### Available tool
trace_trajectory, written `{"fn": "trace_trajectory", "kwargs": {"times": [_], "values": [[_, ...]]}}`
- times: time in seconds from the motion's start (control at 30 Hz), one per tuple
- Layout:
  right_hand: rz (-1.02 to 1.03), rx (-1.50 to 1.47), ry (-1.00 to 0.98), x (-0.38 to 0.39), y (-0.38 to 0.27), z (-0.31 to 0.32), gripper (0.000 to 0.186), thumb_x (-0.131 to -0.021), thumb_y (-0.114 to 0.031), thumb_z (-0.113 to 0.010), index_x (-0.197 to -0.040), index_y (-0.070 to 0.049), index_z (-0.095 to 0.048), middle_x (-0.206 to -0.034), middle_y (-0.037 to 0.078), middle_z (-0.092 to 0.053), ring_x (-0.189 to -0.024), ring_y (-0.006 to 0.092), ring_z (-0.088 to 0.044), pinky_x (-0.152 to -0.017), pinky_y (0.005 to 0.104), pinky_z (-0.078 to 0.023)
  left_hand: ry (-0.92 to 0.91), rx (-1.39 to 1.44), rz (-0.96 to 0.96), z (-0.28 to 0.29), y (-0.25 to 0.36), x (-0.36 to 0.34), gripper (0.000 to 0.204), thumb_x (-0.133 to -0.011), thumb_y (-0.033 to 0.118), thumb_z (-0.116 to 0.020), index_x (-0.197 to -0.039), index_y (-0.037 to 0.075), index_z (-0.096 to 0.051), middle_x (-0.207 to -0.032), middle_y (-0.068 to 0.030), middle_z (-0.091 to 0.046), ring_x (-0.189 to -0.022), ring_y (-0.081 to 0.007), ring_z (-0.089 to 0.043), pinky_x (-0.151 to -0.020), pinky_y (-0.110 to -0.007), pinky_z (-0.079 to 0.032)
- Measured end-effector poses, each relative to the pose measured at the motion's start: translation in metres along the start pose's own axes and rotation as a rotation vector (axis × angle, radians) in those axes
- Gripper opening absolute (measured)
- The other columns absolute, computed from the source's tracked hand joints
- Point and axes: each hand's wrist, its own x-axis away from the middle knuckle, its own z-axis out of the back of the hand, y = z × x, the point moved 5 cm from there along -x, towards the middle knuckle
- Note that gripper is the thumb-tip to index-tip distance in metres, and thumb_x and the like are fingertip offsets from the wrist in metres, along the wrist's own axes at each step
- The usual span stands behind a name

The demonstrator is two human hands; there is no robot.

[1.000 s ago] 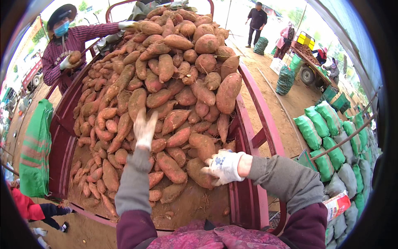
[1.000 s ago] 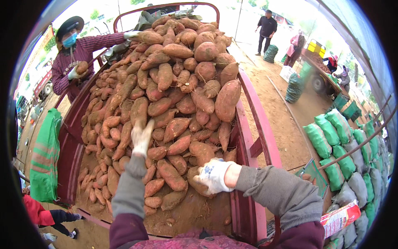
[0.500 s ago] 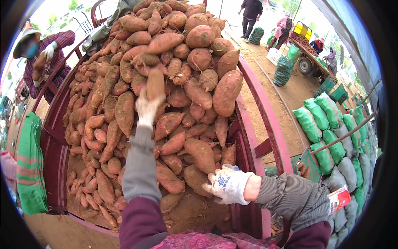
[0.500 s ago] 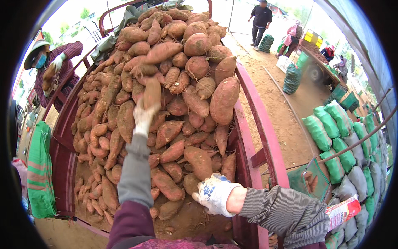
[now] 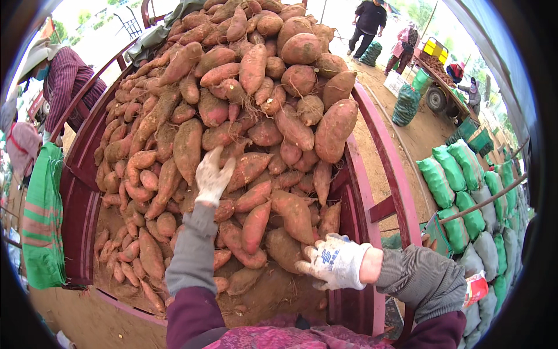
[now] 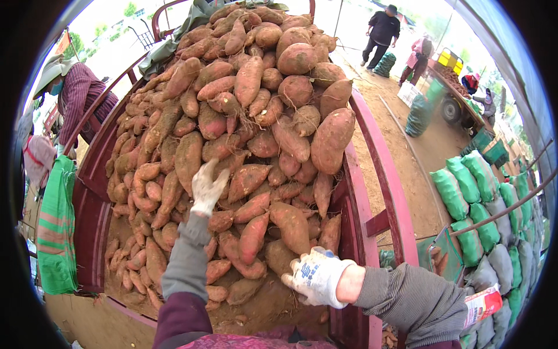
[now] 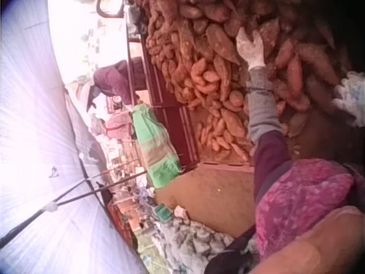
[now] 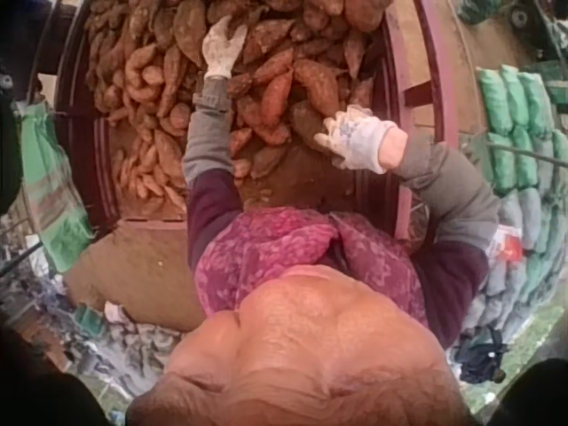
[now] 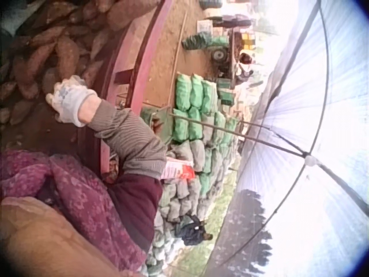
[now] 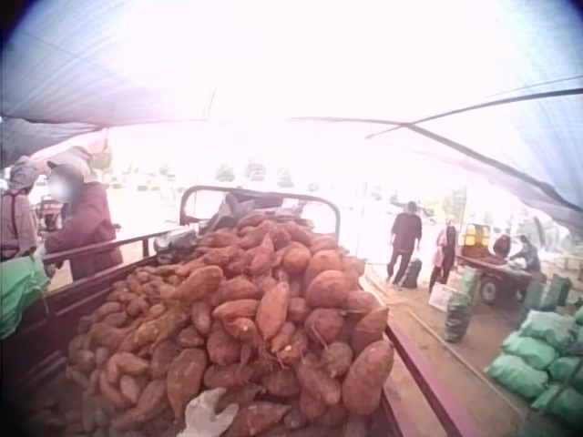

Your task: The person repeatedly picks up sweet potatoes from a large pile on a truck bed and places them into a green mesh bag held by another person. The person also briefly handles a crate of sweet potatoes on the ground.

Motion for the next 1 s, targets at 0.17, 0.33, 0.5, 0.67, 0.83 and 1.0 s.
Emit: {"fn": "trace_trajectory", "kwargs": {"times": [0.17,0.33,0.5,0.67,0.83,1.0], "values": [[-0.011,-0.004,-0.082,-0.001,0.001,-0.004,0.058,-0.088,-0.045,-0.068,-0.135,-0.012,-0.057,-0.113,0.017,-0.062,-0.100,0.0317,-0.064,-0.083,0.0477,-0.051,-0.131,-0.402,0.112,-0.088,0.017,-0.093,0.049,-0.083,0.038,-0.071,-0.114,0.001,-0.063,-0.115,-0.0211,-0.067,-0.105,-0.0386,-0.063,-0.090,-0.047,-0.052],[-0.039,-0.041,0.026,0.005,0.009,0.001,0.047,-0.089,-0.036,-0.065,-0.128,-0.009,-0.060,-0.113,0.018,-0.062,-0.099,0.0327,-0.064,-0.085,0.0462,-0.049,0.133,-0.679,0.197,-0.116,0.014,-0.116,0.040,-0.079,0.033,-0.075,-0.105,0.008,-0.059,-0.102,-0.0099,-0.062,-0.098,-0.0294,-0.062,-0.074,-0.042,-0.057],[-0.028,-0.068,0.146,0.009,0.011,0.008,0.035,-0.086,-0.027,-0.067,-0.115,-0.008,-0.065,-0.100,0.015,-0.063,-0.093,0.0327,-0.066,-0.083,0.0452,-0.048,0.106,-0.234,0.443,-0.112,-0.007,-0.120,0.031,-0.080,0.024,-0.071,-0.101,0.004,-0.060,-0.095,-0.0207,-0.069,-0.090,-0.0391,-0.070,-0.080,-0.049,-0.057],[-0.038,0.000,0.104,0.005,0.017,0.008,0.047,-0.085,-0.037,-0.070,-0.121,-0.009,-0.061,-0.103,0.016,-0.064,-0.092,0.0328,-0.067,-0.079,0.0483,-0.052,-0.027,0.101,0.367,-0.080,-0.016,-0.088,0.026,-0.080,0.023,-0.070,-0.083,-0.003,-0.067,-0.086,-0.0275,-0.068,-0.091,-0.0433,-0.068,-0.082,-0.047,-0.053],[-0.208,0.043,0.189,0.004,0.033,0.023,0.054,-0.086,-0.041,-0.069,-0.126,-0.007,-0.059,-0.102,0.020,-0.067,-0.093,0.0364,-0.068,-0.079,0.0497,-0.053,-0.109,1.403,0.908,-0.054,0.016,0.043,0.023,-0.098,0.028,-0.068,-0.106,0.006,-0.068,-0.061,0.0073,-0.047,-0.044,-0.0044,-0.036,-0.040,-0.021,-0.025],[-0.436,-0.397,0.564,0.002,0.056,0.041,0.095,-0.082,-0.047,-0.077,-0.155,-0.004,-0.032,-0.139,0.028,-0.051,-0.126,0.0433,-0.054,-0.101,0.0487,-0.049,-0.088,1.410,0.444,-0.002,0.116,0.132,0.021,-0.100,0.026,-0.066,-0.088,0.009,-0.062,-0.062,0.0056,-0.054,-0.051,-0.0052,-0.049,-0.043,-0.023,-0.036]]}}
